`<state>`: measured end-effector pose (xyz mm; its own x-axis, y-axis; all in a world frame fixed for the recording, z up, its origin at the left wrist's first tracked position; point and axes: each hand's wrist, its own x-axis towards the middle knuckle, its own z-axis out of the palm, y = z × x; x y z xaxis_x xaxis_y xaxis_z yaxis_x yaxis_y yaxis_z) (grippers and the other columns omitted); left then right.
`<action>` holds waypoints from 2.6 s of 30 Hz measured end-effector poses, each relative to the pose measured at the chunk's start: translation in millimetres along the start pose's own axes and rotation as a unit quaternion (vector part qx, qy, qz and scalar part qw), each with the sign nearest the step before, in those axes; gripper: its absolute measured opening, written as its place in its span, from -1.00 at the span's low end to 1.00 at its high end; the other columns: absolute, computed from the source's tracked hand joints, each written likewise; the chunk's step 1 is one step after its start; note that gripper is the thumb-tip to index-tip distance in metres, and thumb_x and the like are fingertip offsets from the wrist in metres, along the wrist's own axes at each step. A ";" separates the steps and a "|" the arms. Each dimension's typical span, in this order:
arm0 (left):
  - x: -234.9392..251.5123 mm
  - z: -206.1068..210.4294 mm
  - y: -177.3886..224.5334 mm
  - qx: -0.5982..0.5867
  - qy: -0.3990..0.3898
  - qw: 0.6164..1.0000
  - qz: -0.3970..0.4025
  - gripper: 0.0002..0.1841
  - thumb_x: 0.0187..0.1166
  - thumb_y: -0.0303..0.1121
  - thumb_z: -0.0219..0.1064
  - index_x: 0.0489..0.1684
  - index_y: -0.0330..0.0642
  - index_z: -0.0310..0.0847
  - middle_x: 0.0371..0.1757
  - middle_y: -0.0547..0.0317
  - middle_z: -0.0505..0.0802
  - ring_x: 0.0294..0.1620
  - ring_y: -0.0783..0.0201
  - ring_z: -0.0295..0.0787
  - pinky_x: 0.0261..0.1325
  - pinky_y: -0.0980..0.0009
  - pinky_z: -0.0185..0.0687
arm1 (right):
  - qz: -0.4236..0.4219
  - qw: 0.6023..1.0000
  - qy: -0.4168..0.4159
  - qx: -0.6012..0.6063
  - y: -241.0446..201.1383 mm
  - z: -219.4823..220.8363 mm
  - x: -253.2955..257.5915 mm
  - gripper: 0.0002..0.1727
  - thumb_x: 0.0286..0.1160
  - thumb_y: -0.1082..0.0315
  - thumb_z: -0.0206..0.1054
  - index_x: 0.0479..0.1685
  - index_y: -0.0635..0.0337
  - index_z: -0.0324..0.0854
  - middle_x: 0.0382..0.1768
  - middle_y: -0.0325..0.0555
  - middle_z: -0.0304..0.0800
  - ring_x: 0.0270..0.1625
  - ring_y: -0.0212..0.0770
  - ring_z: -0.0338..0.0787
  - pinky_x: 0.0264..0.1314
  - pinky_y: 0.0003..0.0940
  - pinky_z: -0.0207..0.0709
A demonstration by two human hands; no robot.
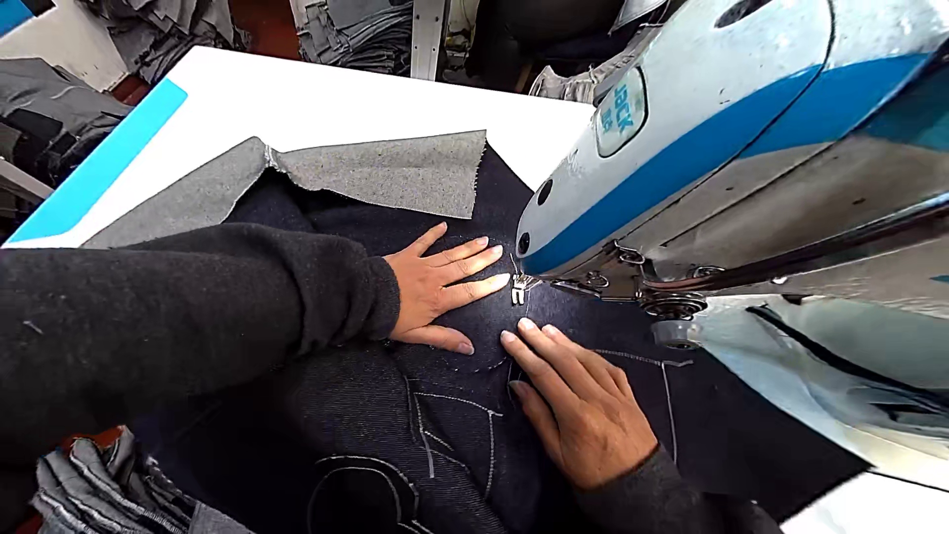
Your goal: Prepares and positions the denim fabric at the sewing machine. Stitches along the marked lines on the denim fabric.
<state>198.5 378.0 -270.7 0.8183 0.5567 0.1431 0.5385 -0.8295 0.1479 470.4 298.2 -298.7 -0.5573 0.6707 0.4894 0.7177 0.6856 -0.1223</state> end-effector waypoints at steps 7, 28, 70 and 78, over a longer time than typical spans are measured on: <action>10.9 -6.0 27.8 -0.001 -0.023 0.981 -0.194 -0.05 0.61 0.41 -0.03 0.89 -0.06 0.05 0.90 -0.17 0.10 0.94 -0.18 -0.19 0.75 -0.48 -0.46 | -0.077 0.995 -0.040 0.039 49.6 -19.5 24.3 -0.53 0.72 0.16 0.03 0.33 0.12 0.76 0.37 0.10 0.78 0.43 0.18 0.75 0.38 0.18 0.61; -0.2 11.9 64.5 0.007 0.066 0.974 -0.217 -0.28 0.74 0.16 0.01 0.77 -0.13 0.31 0.81 -0.03 0.38 0.86 -0.04 0.15 0.79 -0.34 -0.13 | -0.179 0.973 -0.098 0.108 72.0 -26.1 36.4 -0.49 0.75 0.04 0.03 0.28 0.12 0.78 0.36 -0.07 0.82 0.48 -0.04 0.75 0.54 0.03 0.54; 46.8 26.8 133.5 0.070 0.058 0.910 -0.405 0.13 0.52 0.49 -0.03 0.74 -0.51 0.17 0.78 -0.48 0.25 0.86 -0.35 0.01 0.76 -0.41 -0.25 | -0.102 0.980 -0.147 0.083 131.1 19.2 66.2 -0.60 0.47 0.08 0.37 -0.45 0.29 0.79 -0.50 0.16 0.81 -0.32 0.19 0.87 -0.27 0.20 0.63; 56.1 26.2 132.2 0.068 0.061 0.902 -0.422 0.11 0.54 0.46 0.00 0.74 -0.52 0.16 0.77 -0.50 0.27 0.86 -0.36 0.01 0.77 -0.40 -0.28 | -0.087 0.966 -0.237 0.054 134.0 20.5 80.9 -0.66 0.57 0.22 0.33 -0.38 0.35 0.79 -0.37 0.21 0.83 -0.17 0.25 0.86 -0.08 0.25 0.62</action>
<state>320.9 298.4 -268.8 0.0807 0.9865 0.1425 0.9858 -0.1001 0.1346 512.9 450.2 -293.1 -0.8125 0.5794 0.0640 0.5624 0.8080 -0.1757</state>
